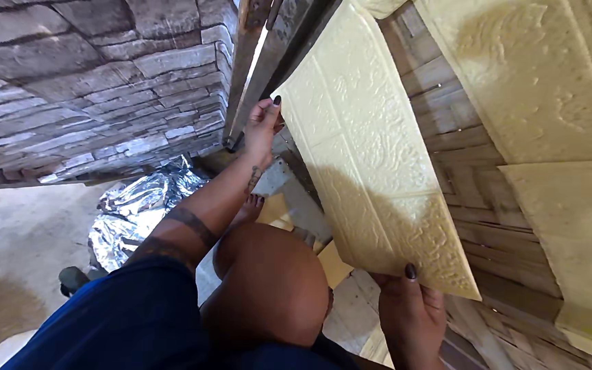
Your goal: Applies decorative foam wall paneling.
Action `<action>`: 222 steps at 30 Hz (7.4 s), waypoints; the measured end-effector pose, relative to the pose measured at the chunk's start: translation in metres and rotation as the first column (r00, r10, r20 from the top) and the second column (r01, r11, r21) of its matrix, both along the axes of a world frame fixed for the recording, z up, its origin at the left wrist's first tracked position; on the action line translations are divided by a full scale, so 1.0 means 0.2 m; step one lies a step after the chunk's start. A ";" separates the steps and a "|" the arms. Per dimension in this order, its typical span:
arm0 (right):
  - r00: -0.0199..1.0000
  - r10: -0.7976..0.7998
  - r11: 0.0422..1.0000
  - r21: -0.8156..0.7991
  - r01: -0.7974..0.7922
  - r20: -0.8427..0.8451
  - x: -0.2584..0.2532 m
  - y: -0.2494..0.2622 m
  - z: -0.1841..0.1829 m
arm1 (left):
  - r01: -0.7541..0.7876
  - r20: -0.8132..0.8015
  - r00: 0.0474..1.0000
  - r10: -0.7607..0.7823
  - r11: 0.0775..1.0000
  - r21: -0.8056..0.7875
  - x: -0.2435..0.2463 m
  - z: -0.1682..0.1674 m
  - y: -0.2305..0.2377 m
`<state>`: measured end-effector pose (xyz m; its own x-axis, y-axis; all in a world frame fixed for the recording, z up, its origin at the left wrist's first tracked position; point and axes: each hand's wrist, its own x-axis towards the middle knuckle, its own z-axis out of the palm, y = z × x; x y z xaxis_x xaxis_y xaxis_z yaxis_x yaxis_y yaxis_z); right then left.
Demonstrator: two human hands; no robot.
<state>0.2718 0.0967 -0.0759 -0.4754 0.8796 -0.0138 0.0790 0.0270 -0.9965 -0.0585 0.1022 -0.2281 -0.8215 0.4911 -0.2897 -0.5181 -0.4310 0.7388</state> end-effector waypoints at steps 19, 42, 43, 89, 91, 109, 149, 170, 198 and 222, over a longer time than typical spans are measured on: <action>0.999 -0.034 0.997 0.064 0.032 0.022 0.00 0.13 -0.02 | 0.095 0.021 0.995 -0.095 0.995 -0.004 -0.03 -0.02 0.13; 0.999 -0.035 0.998 0.054 0.033 0.042 -0.01 0.15 -0.02 | -0.026 -0.064 0.998 0.025 0.999 -0.024 0.01 -0.02 0.17; 0.998 -0.031 0.998 0.057 0.029 0.046 -0.01 0.15 -0.02 | -0.018 -0.062 0.998 0.017 1.000 -0.022 0.01 -0.02 0.17; 0.999 0.011 0.997 0.076 -0.014 0.037 0.01 0.15 -0.04 | -0.303 -0.911 0.410 0.045 0.949 -0.090 0.05 0.29 0.31; 0.999 0.019 0.997 0.072 -0.022 0.034 0.01 0.15 -0.03 | -0.325 -0.913 0.405 0.044 0.940 -0.099 0.05 0.21 0.32; 0.997 0.056 0.998 0.038 -0.058 0.056 -0.03 0.16 -0.02 | -0.311 -0.917 0.242 -0.316 0.871 -0.382 -0.01 -0.24 0.23; 0.991 0.095 0.987 0.120 -0.106 0.098 -0.11 0.23 -0.02 | -0.589 -0.628 -0.138 -0.766 0.573 -0.570 -0.12 -0.14 0.09; 0.960 0.254 0.937 0.216 -0.274 0.119 -0.12 0.19 -0.07 | -0.614 -0.846 -0.195 -0.496 0.734 -0.289 -0.18 0.13 0.10; 0.954 0.180 0.899 0.355 -0.258 0.238 -0.08 0.20 -0.12 | -0.673 -0.763 -0.235 -0.603 0.667 -0.320 -0.11 0.31 0.20; 0.956 0.137 0.867 0.435 -0.243 0.261 -0.07 0.22 -0.17 | -0.371 -0.946 -0.279 -0.168 0.927 -0.056 0.01 0.18 0.26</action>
